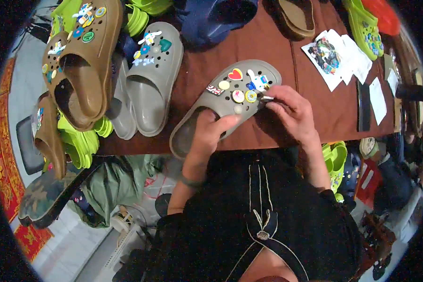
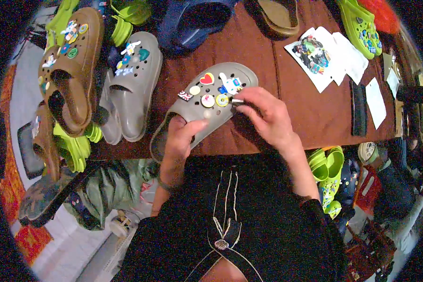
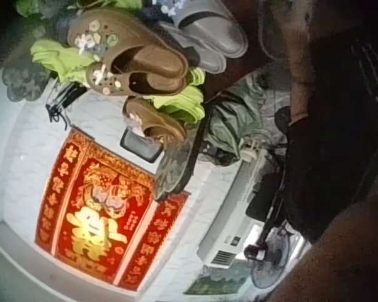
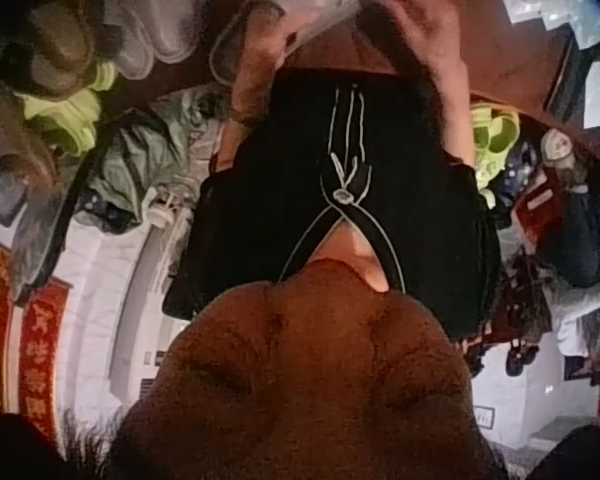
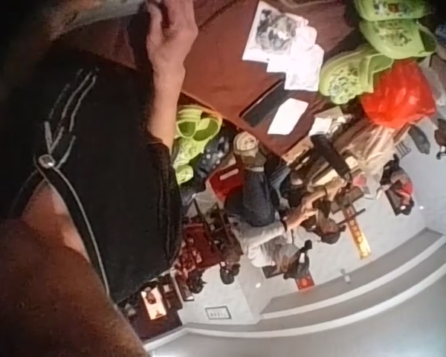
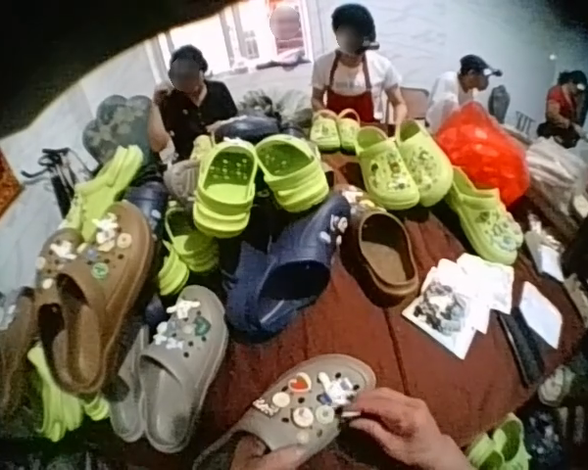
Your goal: Attaching decorative charms to the holes of plastic clogs.
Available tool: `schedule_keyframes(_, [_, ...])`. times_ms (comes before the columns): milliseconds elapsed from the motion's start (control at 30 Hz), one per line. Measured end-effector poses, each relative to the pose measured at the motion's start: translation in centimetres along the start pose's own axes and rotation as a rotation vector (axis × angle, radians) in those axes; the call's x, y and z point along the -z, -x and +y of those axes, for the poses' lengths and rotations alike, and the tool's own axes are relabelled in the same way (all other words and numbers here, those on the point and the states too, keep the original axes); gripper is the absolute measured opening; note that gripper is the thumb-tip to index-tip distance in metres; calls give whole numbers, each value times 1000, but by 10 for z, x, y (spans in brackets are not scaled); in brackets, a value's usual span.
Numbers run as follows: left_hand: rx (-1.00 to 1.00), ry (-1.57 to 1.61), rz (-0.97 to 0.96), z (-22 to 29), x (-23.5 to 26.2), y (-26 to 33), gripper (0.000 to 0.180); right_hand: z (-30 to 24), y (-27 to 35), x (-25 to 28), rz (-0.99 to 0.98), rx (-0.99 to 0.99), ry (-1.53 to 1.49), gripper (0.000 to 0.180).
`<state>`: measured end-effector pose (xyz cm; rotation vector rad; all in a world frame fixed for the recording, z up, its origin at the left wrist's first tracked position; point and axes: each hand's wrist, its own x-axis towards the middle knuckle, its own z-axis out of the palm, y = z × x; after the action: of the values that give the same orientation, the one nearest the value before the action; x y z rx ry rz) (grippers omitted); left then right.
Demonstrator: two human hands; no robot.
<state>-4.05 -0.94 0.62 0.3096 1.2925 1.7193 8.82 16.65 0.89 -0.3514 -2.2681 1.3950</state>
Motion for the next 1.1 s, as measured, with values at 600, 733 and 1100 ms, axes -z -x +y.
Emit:
schedule_keyframes(600, [52,20,3,-2,4,1,37,8,17,-46,247,502,528,32])
schedule_keyframes(733, [65,49,24,-5,6,1,37,-3,23,-45,183,430,573,37])
schedule_keyframes(1100, [65,-18,10,-4,6,2,38,-4,23,-27,-44,259,483,45])
